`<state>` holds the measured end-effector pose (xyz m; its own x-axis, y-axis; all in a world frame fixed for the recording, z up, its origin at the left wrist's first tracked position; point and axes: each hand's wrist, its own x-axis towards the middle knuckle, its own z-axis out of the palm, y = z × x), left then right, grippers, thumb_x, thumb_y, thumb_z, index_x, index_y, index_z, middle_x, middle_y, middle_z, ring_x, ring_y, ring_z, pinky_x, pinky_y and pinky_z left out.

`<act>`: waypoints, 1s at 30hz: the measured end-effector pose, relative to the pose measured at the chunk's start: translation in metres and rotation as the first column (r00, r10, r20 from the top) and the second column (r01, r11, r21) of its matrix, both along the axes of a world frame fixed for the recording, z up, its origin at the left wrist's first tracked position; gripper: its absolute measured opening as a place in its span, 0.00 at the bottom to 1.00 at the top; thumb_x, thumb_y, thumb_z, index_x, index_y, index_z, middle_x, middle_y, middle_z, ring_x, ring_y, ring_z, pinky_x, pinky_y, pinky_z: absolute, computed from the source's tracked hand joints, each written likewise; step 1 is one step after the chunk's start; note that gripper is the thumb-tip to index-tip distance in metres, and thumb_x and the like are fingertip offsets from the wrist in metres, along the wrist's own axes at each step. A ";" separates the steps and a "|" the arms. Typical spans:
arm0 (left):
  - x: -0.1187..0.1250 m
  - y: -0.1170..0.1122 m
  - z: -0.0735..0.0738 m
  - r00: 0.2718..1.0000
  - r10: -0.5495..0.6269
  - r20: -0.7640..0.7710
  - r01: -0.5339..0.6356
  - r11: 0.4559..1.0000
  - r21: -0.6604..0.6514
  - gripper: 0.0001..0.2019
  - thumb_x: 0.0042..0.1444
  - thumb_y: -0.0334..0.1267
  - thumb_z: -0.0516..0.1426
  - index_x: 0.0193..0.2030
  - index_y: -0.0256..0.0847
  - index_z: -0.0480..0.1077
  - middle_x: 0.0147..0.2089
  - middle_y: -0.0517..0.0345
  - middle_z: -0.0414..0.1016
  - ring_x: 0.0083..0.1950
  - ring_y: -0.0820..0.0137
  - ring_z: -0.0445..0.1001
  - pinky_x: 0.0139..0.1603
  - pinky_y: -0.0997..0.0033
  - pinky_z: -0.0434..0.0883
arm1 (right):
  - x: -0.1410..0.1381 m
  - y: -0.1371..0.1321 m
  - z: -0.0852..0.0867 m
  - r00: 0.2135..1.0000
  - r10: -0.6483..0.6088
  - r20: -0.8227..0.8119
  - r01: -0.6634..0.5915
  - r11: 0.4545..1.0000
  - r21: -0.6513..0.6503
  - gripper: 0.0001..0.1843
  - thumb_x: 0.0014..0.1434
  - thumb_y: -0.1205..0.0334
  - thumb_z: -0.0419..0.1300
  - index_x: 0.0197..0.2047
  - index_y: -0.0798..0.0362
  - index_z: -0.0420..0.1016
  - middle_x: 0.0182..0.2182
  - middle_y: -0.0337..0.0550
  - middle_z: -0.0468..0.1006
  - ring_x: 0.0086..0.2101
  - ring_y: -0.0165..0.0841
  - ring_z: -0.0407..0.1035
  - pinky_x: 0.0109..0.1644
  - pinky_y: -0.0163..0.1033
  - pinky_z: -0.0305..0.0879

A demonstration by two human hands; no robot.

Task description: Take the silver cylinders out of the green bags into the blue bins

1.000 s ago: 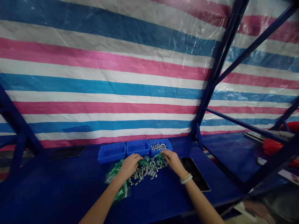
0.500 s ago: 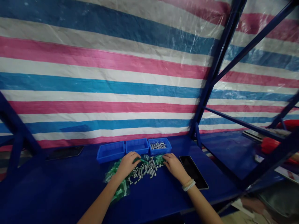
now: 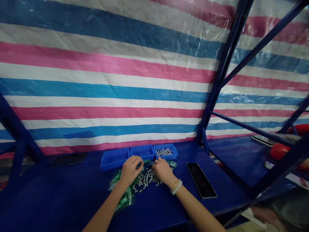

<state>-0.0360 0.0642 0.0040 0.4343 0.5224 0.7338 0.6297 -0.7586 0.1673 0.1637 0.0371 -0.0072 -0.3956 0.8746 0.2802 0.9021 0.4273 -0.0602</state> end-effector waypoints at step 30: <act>0.031 -0.024 -0.008 0.787 0.036 0.616 0.513 0.516 -0.686 0.08 0.51 0.36 0.60 0.37 0.37 0.76 0.36 0.52 0.82 0.39 0.63 0.80 0.44 0.67 0.74 | 0.001 -0.016 0.009 0.534 0.275 -0.799 -0.194 0.960 0.201 0.04 0.57 0.65 0.63 0.37 0.52 0.78 0.25 0.37 0.69 0.29 0.31 0.67 0.34 0.34 0.63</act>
<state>-0.0053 0.0398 -0.0044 0.3583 0.9134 0.1934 0.0492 -0.2253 0.9730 0.1650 0.0211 0.0020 -0.1506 0.7442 0.6508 0.3495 0.6558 -0.6691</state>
